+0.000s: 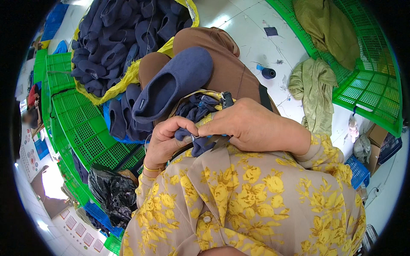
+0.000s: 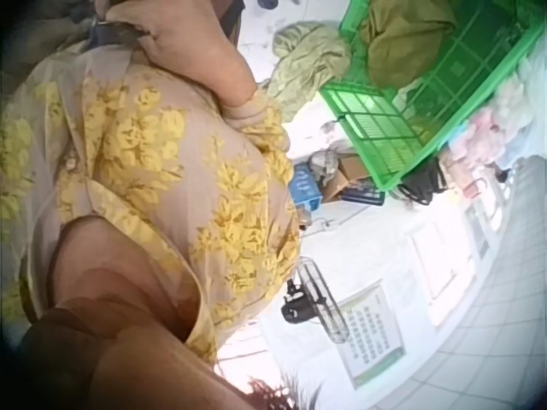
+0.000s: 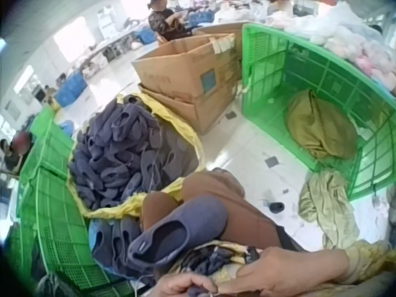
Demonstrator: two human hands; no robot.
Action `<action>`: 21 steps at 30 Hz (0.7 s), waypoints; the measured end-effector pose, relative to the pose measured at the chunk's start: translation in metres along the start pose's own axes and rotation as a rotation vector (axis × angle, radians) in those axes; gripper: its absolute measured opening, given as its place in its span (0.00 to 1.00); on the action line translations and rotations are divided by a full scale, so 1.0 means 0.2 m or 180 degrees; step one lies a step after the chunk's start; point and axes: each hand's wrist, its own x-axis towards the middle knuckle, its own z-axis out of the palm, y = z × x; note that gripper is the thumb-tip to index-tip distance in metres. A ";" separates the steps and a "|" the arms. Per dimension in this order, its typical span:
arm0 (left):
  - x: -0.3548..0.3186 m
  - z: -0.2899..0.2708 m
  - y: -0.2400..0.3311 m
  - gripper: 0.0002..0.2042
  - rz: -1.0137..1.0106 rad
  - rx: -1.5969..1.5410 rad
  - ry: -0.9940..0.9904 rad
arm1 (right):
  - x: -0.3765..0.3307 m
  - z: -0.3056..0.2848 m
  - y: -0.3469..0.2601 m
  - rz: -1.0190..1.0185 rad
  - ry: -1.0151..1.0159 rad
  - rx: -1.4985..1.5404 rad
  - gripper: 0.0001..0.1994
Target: The person sits on the floor and uses a blue-handled tool to stitch the opening of a dark blue slipper. They repeatedly insert the tool, pull the thread, and adjust the slipper while working on a single item.
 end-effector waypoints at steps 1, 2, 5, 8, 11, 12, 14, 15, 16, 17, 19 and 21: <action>0.00 0.00 -0.01 0.08 0.0022 0.0017 0.0000 | 0.00 0.01 0.01 0.0021 0.0010 0.0079 0.26; -0.01 0.00 -0.02 0.08 0.0044 0.0035 0.0000 | -0.01 0.02 0.01 0.0041 0.0020 0.0158 0.27; -0.01 0.00 -0.01 0.08 -0.0004 -0.0081 0.0006 | -0.02 0.06 0.04 0.0021 0.0121 0.0260 0.29; -0.02 0.02 -0.01 0.07 -0.0031 -0.0109 0.0058 | -0.03 0.08 0.05 0.0078 0.0150 0.0298 0.29; -0.01 0.03 -0.03 0.06 -0.0049 -0.0193 0.0115 | -0.04 0.09 0.06 0.0203 0.0107 0.0366 0.29; -0.02 0.03 -0.04 0.06 -0.0061 -0.0245 0.0130 | -0.05 0.09 0.06 0.0247 0.0090 0.0393 0.30; -0.02 0.03 -0.03 0.06 -0.0043 -0.0026 0.0118 | -0.05 0.10 0.07 0.0213 0.0103 0.0327 0.30; -0.02 0.03 -0.03 0.06 -0.0037 0.0084 0.0112 | -0.04 0.10 0.07 0.0196 0.0110 0.0295 0.31; -0.02 0.03 -0.02 0.06 -0.0096 -0.0024 0.0123 | -0.04 0.10 0.07 0.0208 0.0079 0.0250 0.31; -0.02 0.04 -0.02 0.05 -0.0156 -0.0131 0.0134 | -0.04 0.09 0.06 0.0220 0.0049 0.0205 0.30; -0.02 0.05 -0.01 0.05 -0.0207 -0.0267 0.0137 | -0.04 0.10 0.06 0.0197 0.0063 0.0173 0.30; -0.02 0.05 -0.01 0.05 -0.0187 -0.0323 0.0119 | -0.05 0.12 0.07 0.0129 0.0152 0.0197 0.30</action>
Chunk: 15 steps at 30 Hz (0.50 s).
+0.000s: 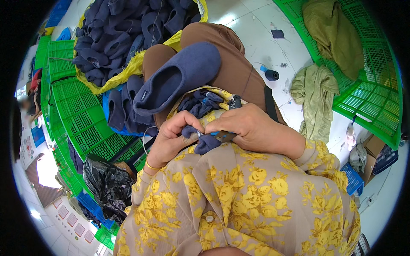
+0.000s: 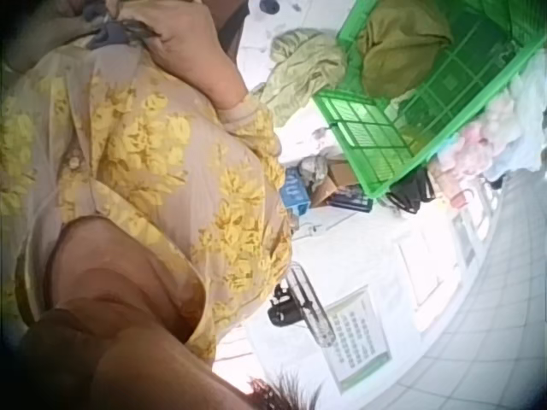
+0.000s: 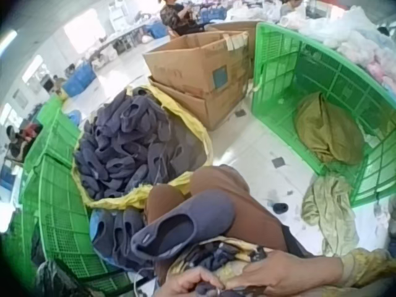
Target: The person sits on the floor and uses a blue-handled tool to stitch the opening of a dark blue slipper. They repeatedly insert the tool, pull the thread, and adjust the slipper while working on a single item.
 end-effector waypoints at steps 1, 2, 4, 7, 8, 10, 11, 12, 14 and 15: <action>0.00 0.00 0.00 0.05 0.0017 0.0004 -0.0014 | 0.00 0.00 0.00 -0.0006 -0.0002 0.0004 0.30; 0.00 0.00 -0.01 0.05 0.0033 0.0009 -0.0028 | 0.00 0.01 0.01 -0.0012 -0.0003 0.0009 0.30; 0.00 -0.01 -0.02 0.05 0.0029 -0.0006 -0.0058 | 0.00 0.01 0.01 -0.0004 -0.0015 0.0003 0.29; 0.00 -0.01 -0.03 0.06 -0.0022 -0.0011 -0.0070 | 0.00 0.02 0.01 0.0031 -0.0026 -0.0008 0.28; 0.00 -0.01 -0.03 0.06 -0.0032 0.0023 -0.0049 | 0.00 0.02 0.01 0.0035 -0.0017 0.0003 0.27; 0.01 0.00 -0.04 0.06 -0.0044 0.0044 -0.0005 | 0.00 0.02 0.00 0.0094 -0.0027 0.0038 0.26; 0.01 0.00 -0.06 0.06 -0.0046 0.0030 0.0019 | 0.01 0.02 -0.01 0.0149 -0.0046 0.0063 0.26; 0.01 0.00 -0.06 0.07 -0.0047 0.0016 0.0044 | 0.01 0.02 -0.01 0.0202 -0.0066 0.0087 0.25; 0.01 0.01 -0.02 0.07 -0.0012 0.0000 0.0126 | 0.02 0.01 0.00 0.0161 0.0021 0.0093 0.24; 0.01 0.01 0.00 0.07 0.0007 -0.0008 0.0167 | 0.02 0.01 0.00 0.0138 0.0065 0.0096 0.23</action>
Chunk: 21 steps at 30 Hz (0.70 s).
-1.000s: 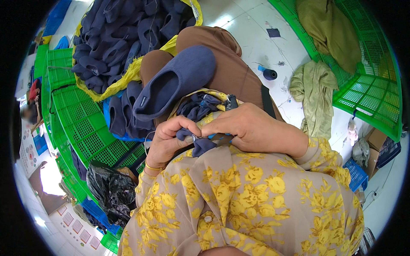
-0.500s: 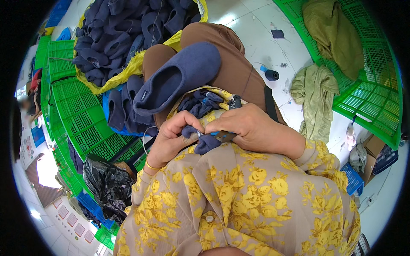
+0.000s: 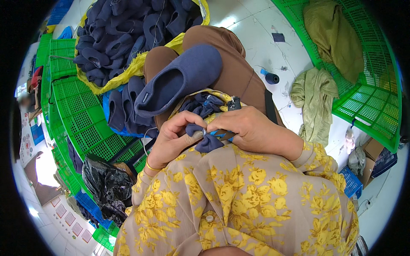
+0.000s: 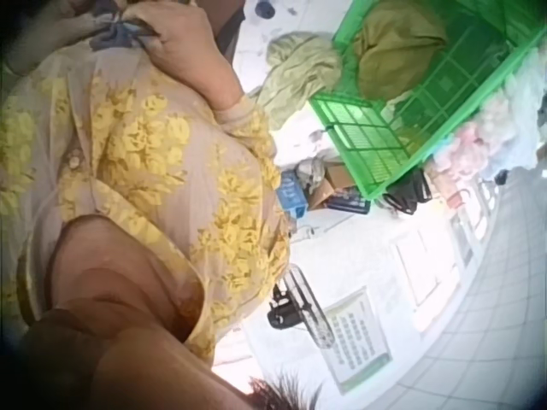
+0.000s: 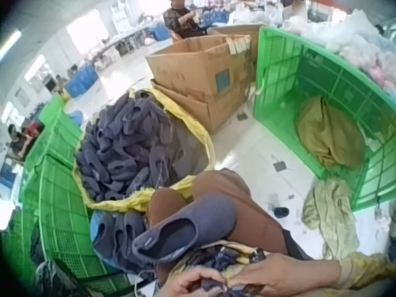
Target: The person sits on the floor and uses a blue-handled tool to stitch the opening of a dark blue slipper. They repeatedly insert the tool, pull the thread, and adjust the slipper while working on a single item.
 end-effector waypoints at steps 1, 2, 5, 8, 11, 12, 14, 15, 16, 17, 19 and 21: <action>0.00 0.00 0.00 0.08 -0.0027 -0.0102 0.0016 | 0.00 0.00 0.00 0.0039 -0.0022 0.0051 0.22; 0.00 -0.01 0.00 0.08 -0.0054 -0.0203 0.0030 | 0.00 -0.01 0.00 0.0077 -0.0043 0.0102 0.22; 0.01 -0.02 0.00 0.08 -0.0112 -0.0421 -0.0002 | 0.00 0.01 0.00 0.0242 -0.0015 0.0276 0.20; 0.01 0.00 0.03 0.07 -0.0178 -0.0390 0.0086 | 0.01 0.01 -0.01 0.0441 -0.0030 0.0357 0.11; 0.00 -0.02 -0.02 0.06 -0.0189 -0.0111 0.0214 | 0.01 0.03 0.00 0.0280 0.0008 0.0270 0.06; 0.01 -0.02 -0.03 0.06 -0.0121 0.0013 0.0255 | 0.00 0.05 0.02 0.0344 -0.0028 0.0383 0.05; 0.05 -0.02 -0.04 0.06 -0.0109 0.0288 0.0215 | -0.01 0.06 0.04 0.0428 0.0030 0.0444 0.05; 0.09 -0.03 -0.07 0.06 0.0036 0.0452 0.0154 | -0.02 0.07 0.07 0.0474 0.0058 0.0457 0.06; 0.10 -0.04 -0.08 0.06 0.0148 0.0721 0.0199 | -0.02 0.09 0.11 0.0387 0.0152 0.0388 0.06; 0.09 -0.03 -0.08 0.06 0.0242 0.0853 0.0282 | -0.02 0.11 0.13 0.0470 0.0048 0.0680 0.06; 0.07 -0.02 -0.06 0.06 0.0049 0.0672 0.0606 | 0.02 0.03 0.05 0.0606 0.0012 0.0591 0.11; 0.09 0.03 -0.04 0.06 0.0180 0.0066 0.0844 | 0.02 -0.01 0.07 0.0478 0.0570 0.0157 0.12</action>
